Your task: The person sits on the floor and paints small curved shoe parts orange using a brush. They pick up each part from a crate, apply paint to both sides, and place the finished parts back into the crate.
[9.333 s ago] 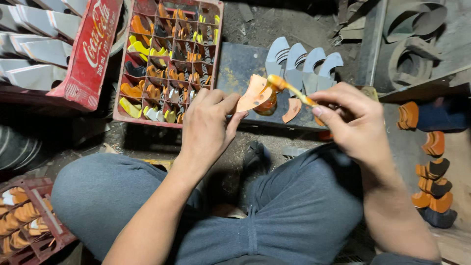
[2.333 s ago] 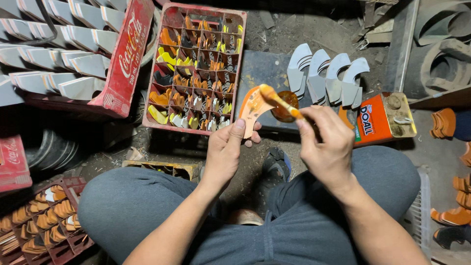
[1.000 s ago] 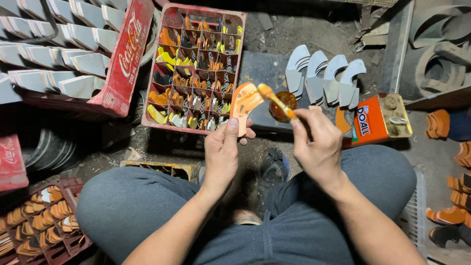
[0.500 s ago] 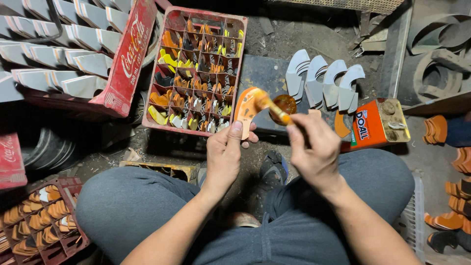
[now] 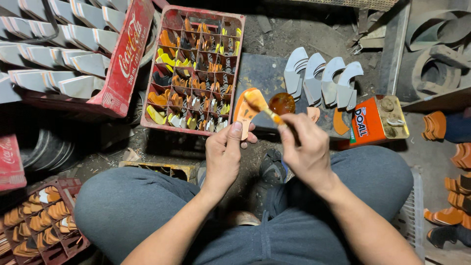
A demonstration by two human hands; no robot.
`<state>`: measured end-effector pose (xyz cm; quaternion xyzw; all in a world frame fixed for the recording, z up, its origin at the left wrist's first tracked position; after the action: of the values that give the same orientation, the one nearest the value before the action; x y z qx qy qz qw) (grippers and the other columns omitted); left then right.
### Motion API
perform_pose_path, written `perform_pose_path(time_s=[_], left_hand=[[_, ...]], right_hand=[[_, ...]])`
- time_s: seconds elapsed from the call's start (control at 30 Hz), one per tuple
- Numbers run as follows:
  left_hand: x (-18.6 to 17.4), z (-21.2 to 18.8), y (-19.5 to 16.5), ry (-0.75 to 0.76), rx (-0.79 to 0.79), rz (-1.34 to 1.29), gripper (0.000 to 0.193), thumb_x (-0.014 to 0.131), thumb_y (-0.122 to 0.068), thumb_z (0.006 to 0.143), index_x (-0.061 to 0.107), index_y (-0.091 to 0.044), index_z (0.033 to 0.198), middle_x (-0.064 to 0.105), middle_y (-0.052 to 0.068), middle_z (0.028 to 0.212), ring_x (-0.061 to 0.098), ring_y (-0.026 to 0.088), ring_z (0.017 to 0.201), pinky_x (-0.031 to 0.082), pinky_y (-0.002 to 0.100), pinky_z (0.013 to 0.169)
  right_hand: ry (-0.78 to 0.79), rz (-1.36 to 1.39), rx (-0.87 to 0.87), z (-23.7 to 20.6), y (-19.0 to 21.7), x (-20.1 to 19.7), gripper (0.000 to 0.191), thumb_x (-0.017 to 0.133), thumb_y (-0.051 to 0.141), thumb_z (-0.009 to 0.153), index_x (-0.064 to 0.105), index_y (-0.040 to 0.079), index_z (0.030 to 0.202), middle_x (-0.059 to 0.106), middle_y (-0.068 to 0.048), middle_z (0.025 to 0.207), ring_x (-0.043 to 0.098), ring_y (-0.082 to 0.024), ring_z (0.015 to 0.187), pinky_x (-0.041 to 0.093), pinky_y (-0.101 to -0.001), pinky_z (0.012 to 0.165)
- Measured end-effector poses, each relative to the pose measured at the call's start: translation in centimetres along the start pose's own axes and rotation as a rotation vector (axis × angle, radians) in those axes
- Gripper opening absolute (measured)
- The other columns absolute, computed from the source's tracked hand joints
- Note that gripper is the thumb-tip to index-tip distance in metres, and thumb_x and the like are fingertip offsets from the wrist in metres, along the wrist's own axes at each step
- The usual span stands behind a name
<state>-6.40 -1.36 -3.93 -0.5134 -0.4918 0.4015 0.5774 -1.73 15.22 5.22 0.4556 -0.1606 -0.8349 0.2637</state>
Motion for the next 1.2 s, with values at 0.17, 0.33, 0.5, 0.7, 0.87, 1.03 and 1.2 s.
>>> perform_pose_path(time_s=[0.17,0.33,0.5,0.7,0.87,1.03,1.2], left_hand=[[-0.3,0.4,0.0,-0.001,-0.011,-0.017,0.045,0.047,-0.033,0.109,0.077,0.001,0.107,0.076,0.002,0.085,0.066,0.006,0.079,0.051,0.023,0.072],[-0.5,0.3,-0.2,-0.023,0.01,0.049,0.045,0.047,-0.033,0.109,0.077,0.001,0.105,0.078,0.003,0.085,0.066,0.006,0.078,0.052,0.023,0.072],[-0.4,0.5,0.0,-0.008,-0.009,-0.002,0.043,0.047,-0.031,0.109,0.076,0.0,0.105,0.077,0.002,0.087,0.068,0.006,0.079,0.052,0.023,0.072],[-0.4,0.3,-0.2,0.01,0.002,0.037,0.044,0.048,-0.031,0.11,0.077,0.001,0.101,0.077,0.002,0.083,0.064,0.006,0.076,0.051,0.024,0.071],[-0.5,0.4,-0.3,0.013,0.008,0.036,0.044,0.047,-0.032,0.11,0.077,0.001,0.102,0.076,0.001,0.083,0.066,0.005,0.077,0.052,0.023,0.072],[-0.8,0.4,0.0,-0.008,-0.026,0.03,0.044,0.047,-0.033,0.109,0.077,0.0,0.108,0.076,0.002,0.082,0.066,0.005,0.076,0.051,0.023,0.071],[-1.0,0.8,0.0,-0.006,-0.024,-0.015,0.045,0.047,-0.033,0.109,0.077,0.001,0.108,0.075,0.002,0.083,0.064,0.006,0.077,0.05,0.023,0.072]], right_hand=[[-0.052,0.03,0.012,-0.1,-0.3,-0.6,0.013,0.067,-0.002,0.096,0.064,-0.002,0.109,0.068,-0.016,0.093,0.07,-0.03,0.081,0.054,-0.0378,0.072],[0.065,0.071,-0.015,-0.7,0.3,0.5,0.016,0.068,-0.001,0.093,0.065,-0.002,0.108,0.066,-0.016,0.09,0.068,-0.031,0.079,0.054,-0.0383,0.071],[0.008,0.02,-0.009,-0.5,0.2,0.1,0.015,0.068,-0.002,0.094,0.066,-0.002,0.109,0.066,-0.016,0.088,0.067,-0.031,0.076,0.052,-0.039,0.069],[0.035,0.036,-0.064,-0.4,0.6,0.1,0.019,0.067,-0.004,0.093,0.064,-0.003,0.111,0.066,-0.017,0.093,0.069,-0.033,0.081,0.054,-0.0394,0.072],[-0.013,0.038,-0.043,-0.6,0.3,-0.1,0.017,0.069,-0.004,0.093,0.064,-0.002,0.109,0.066,-0.017,0.09,0.067,-0.032,0.077,0.053,-0.0395,0.07],[0.041,0.037,-0.032,-0.7,0.1,0.5,0.017,0.068,-0.002,0.094,0.064,-0.002,0.11,0.066,-0.017,0.09,0.068,-0.033,0.08,0.053,-0.039,0.071],[-0.034,0.005,0.054,-0.7,-0.6,0.0,0.015,0.068,-0.001,0.094,0.065,-0.002,0.109,0.067,-0.017,0.088,0.067,-0.029,0.071,0.052,-0.038,0.065]])
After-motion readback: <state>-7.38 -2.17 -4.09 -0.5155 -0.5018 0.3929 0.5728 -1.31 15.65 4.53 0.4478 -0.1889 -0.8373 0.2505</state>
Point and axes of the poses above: each hand's wrist, its own z-axis towards the middle knuckle, its own x-axis out of the palm, y = z × x, the point moved 6 cm from there along z, towards the middle knuckle
